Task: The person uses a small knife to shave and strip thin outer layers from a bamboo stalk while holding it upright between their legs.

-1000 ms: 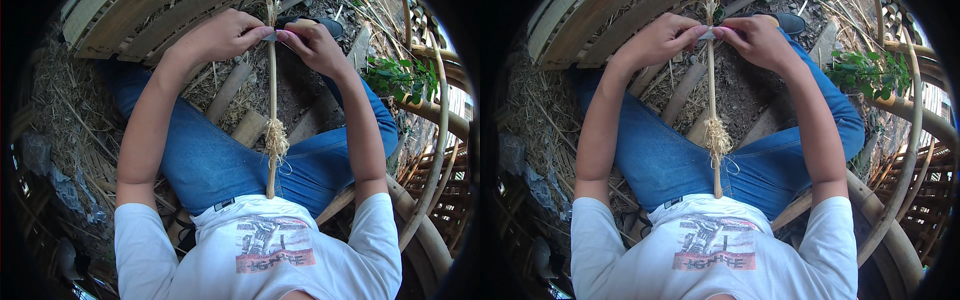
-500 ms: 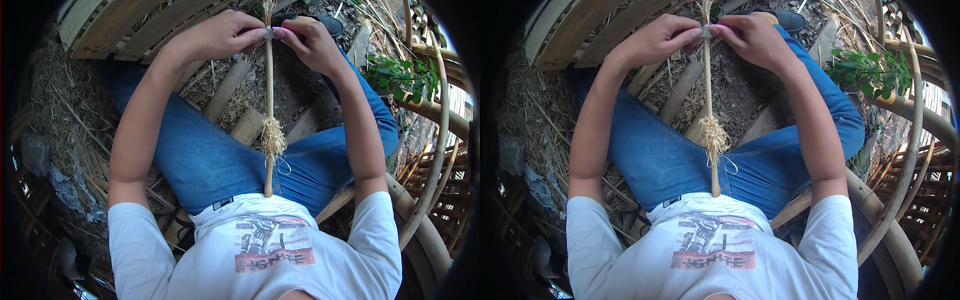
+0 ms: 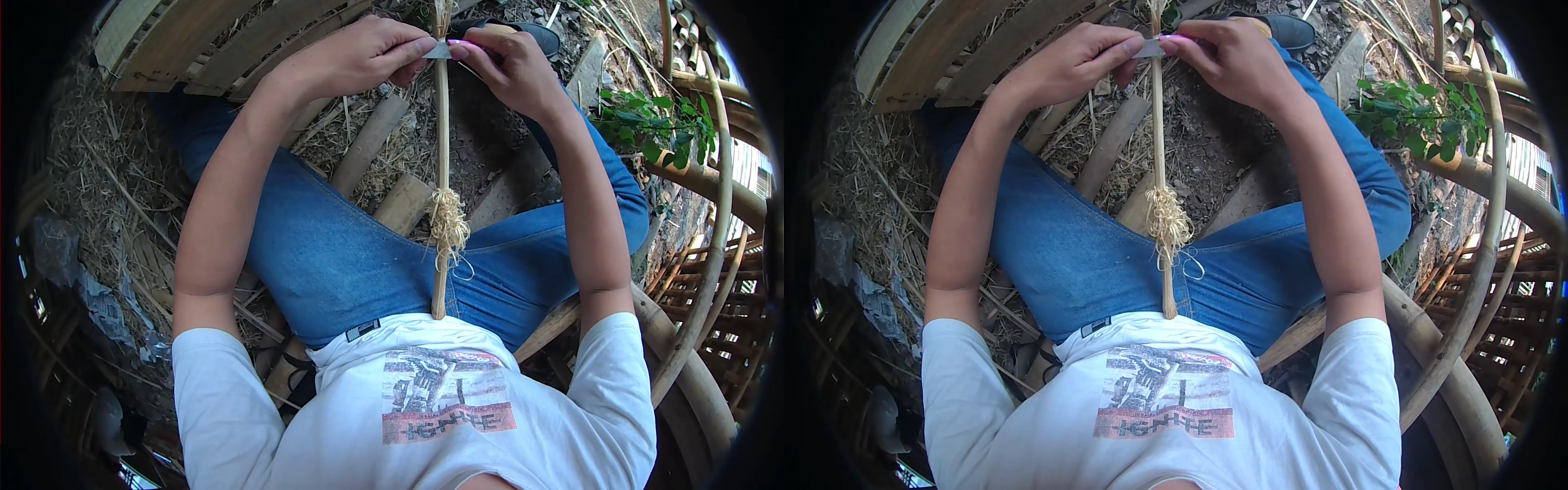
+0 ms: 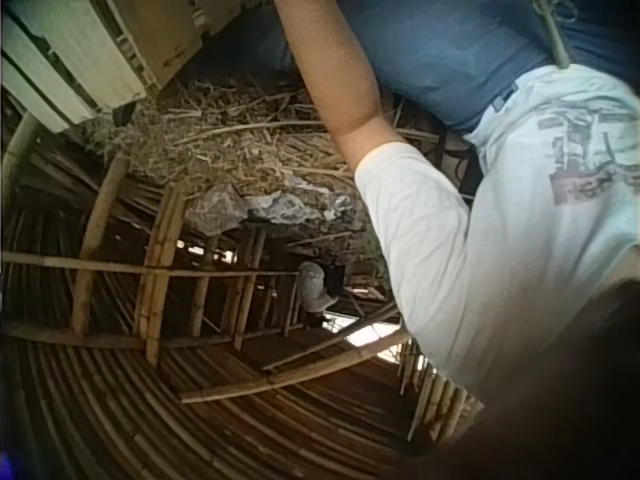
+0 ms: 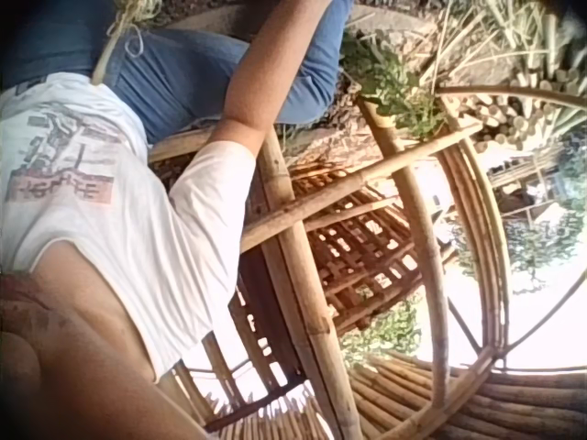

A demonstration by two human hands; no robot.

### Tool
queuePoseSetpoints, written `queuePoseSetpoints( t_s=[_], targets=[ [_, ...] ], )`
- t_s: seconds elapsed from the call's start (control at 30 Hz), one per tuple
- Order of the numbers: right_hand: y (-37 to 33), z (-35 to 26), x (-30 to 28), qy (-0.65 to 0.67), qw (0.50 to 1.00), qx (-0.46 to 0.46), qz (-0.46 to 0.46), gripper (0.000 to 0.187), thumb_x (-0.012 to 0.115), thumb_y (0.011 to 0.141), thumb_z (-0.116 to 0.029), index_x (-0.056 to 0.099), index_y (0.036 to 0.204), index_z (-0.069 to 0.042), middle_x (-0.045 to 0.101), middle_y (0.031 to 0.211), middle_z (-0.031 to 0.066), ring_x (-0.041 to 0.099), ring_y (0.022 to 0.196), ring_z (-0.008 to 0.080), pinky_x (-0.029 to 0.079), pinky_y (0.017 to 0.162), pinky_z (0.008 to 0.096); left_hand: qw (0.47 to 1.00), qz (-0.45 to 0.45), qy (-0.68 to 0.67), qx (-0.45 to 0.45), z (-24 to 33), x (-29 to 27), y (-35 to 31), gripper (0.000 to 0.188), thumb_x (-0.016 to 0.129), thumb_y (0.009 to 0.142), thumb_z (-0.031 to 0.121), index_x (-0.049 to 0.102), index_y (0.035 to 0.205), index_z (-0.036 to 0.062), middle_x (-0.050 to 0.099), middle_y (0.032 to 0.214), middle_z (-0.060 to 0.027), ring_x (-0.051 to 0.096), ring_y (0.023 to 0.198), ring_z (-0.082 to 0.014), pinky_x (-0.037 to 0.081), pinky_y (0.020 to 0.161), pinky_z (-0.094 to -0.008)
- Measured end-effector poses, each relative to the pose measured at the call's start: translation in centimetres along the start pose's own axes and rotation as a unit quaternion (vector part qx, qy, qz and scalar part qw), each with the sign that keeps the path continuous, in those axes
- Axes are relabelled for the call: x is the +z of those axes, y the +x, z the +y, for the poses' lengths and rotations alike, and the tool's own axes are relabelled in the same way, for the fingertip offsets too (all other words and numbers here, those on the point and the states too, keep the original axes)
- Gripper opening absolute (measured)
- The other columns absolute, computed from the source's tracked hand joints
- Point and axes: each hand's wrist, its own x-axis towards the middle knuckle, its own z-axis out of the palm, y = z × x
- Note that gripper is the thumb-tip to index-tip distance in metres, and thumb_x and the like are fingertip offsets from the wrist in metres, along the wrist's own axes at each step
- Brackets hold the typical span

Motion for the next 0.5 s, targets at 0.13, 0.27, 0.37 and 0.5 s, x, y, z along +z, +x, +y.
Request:
queuePoseSetpoints(
  t_s=[0.13, 0.27, 0.37, 0.5],
  targets=[
    [0.0, 0.4, 0.2, -0.008, 1.000, 0.012, 0.026, 0.020, 0.062, 0.097, -0.018, 0.068, 0.101, 0.001, 0.058, 0.073, 0.0100, 0.053, 0.061, 0.0152, 0.043, 0.057, 0.0291, 0.998, 0.037, 0.049, 0.017, 0.6, -0.1, 0.1, 0.032, 0.047, 0.104, 0.024, 0.062, 0.088, 0.0012, 0.058, 0.065, -0.0049, 0.056, 0.061, -0.0135, 0.046, 0.060, -0.0305],
    [0.3, 0.9, 0.3, -0.004, 1.000, 0.028, 0.015, 0.019, 0.062, 0.097, -0.018, 0.070, 0.101, 0.000, 0.057, 0.070, 0.0096, 0.053, 0.061, 0.0153, 0.043, 0.057, 0.0298, 0.998, 0.044, 0.047, 0.017, 1.7, -0.3, 0.9, 0.033, 0.047, 0.102, 0.019, 0.067, 0.090, -0.0035, 0.063, 0.068, -0.0149, 0.056, 0.059, -0.0193, 0.047, 0.061, -0.0349],
    [0.0, 1.0, 1.3, -0.003, 0.998, -0.004, 0.057, 0.020, 0.062, 0.097, -0.020, 0.070, 0.100, -0.002, 0.056, 0.067, 0.0101, 0.052, 0.060, 0.0158, 0.043, 0.056, 0.0302, 0.998, 0.064, 0.015, 0.012, 1.9, -0.1, 0.6, 0.021, 0.056, 0.097, 0.014, 0.064, 0.088, -0.0029, 0.055, 0.063, -0.0155, 0.049, 0.055, -0.0182, 0.042, 0.054, -0.0358],
    [-0.8, -0.6, 1.9, 0.049, 0.997, 0.009, 0.062, 0.024, 0.061, 0.096, -0.027, 0.071, 0.099, -0.006, 0.059, 0.065, 0.0153, 0.055, 0.055, 0.0258, 0.043, 0.054, 0.0340, 0.998, 0.036, 0.052, 0.015, 0.6, 0.5, -0.4, 0.029, 0.052, 0.101, 0.021, 0.063, 0.086, -0.0012, 0.057, 0.061, -0.0090, 0.052, 0.055, -0.0159, 0.043, 0.055, -0.0330]
  ],
)
